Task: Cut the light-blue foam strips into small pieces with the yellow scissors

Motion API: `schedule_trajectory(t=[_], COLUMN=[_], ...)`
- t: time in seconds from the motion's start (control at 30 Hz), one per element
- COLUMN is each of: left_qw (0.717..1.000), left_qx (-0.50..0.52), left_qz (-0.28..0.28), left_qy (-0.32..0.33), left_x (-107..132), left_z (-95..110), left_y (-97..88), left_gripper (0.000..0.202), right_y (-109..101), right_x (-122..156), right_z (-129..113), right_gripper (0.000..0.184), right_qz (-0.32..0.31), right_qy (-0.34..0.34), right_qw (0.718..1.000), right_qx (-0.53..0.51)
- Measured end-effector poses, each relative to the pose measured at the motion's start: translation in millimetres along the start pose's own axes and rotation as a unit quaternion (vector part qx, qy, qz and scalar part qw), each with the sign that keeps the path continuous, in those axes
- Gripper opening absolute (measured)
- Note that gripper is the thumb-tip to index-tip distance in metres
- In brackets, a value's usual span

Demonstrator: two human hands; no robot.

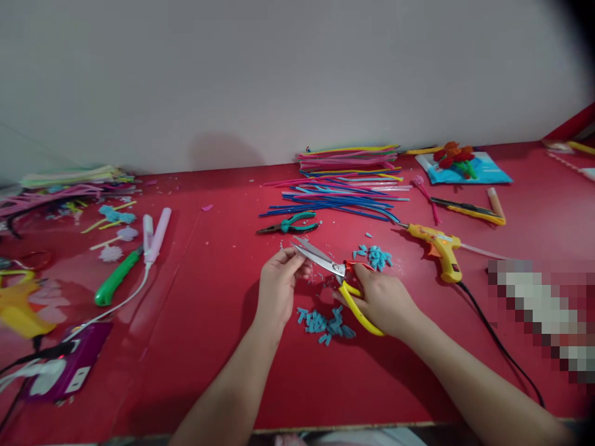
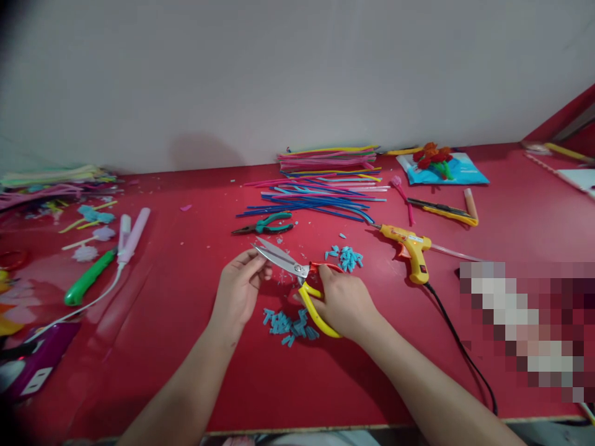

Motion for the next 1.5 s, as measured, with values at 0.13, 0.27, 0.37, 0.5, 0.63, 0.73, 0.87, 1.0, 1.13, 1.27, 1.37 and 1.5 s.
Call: schedule_trajectory(t=[0.13,0.27,0.37,0.5,0.63,0.73,0.87,1.0,1.13,1.27,1.37,1.5], left_qw=[1.0,1.0,1.0,1.0,1.0,1.0,1.0,1.0,1.0,1.0,1.0,1.0], left_qx=[0.009,0.011,0.011,0.009,0.011,0.01,0.007,0.013,0.016,0.015,0.011,0.002], left_qz=[0.005,0.008,0.006,0.003,-0.001,-0.001,-0.003,-0.01,-0.01,-0.002,-0.003,0.004], left_qy=[0.0,0.005,0.004,-0.001,0.003,0.003,0.001,0.0,-0.004,-0.011,-0.01,-0.009], left_x=[-0.7,-2.0,-2.6,-2.9,-2.9,-2.4,-2.0,-2.1,-1.9,-2.0,-2.2,-2.4], left_z=[0.8,0.6,0.1,-1.0,-0.5,0.6,1.4,0.9,0.8,0.2,0.2,2.0], left_y=[-1.1,-2.2,-2.6,-3.1,-2.9,-2.1,-1.1,-0.8,-1.6,-3.1,-3.0,-2.8], left_gripper=[0.005,0.004,0.005,0.006,0.006,0.006,0.006,0.006,0.006,0.009,0.009,0.01], right_y=[1.6,2.2,2.7,3.1,3.0,2.6,2.2,3.1,3.3,3.1,2.3,1.9], right_x=[-0.3,-0.7,-0.8,-0.9,-1.1,-1.0,-1.2,-1.7,-1.9,-2.1,-2.4,-3.1], right_z=[-0.7,-2.5,-2.4,-1.1,-0.8,-1.0,-1.3,-0.3,0.8,0.6,1.3,4.8], right_gripper=[0.041,0.047,0.048,0.049,0.05,0.051,0.051,0.053,0.052,0.048,0.045,0.039], right_qz=[-0.004,-0.01,-0.012,-0.01,-0.011,-0.013,-0.016,-0.024,-0.028,-0.037,-0.04,-0.044], right_qy=[-0.014,-0.024,-0.025,-0.026,-0.029,-0.029,-0.029,-0.028,-0.026,-0.022,-0.018,-0.008], right_qw=[1.0,1.0,0.999,0.999,0.999,0.999,0.999,0.999,0.999,0.999,0.999,0.999], right_qx=[0.011,0.015,0.018,0.02,0.026,0.024,0.024,0.021,0.026,0.018,0.013,0.003])
Point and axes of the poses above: each hand's wrist, its own x-axis away from the middle knuckle, its own y-axis out of the palm, z = x × y, the point moved 6 cm from there along -x, towards the middle knuckle, and after that the axes turned 2 degrees about z, right-handed, at the moved point
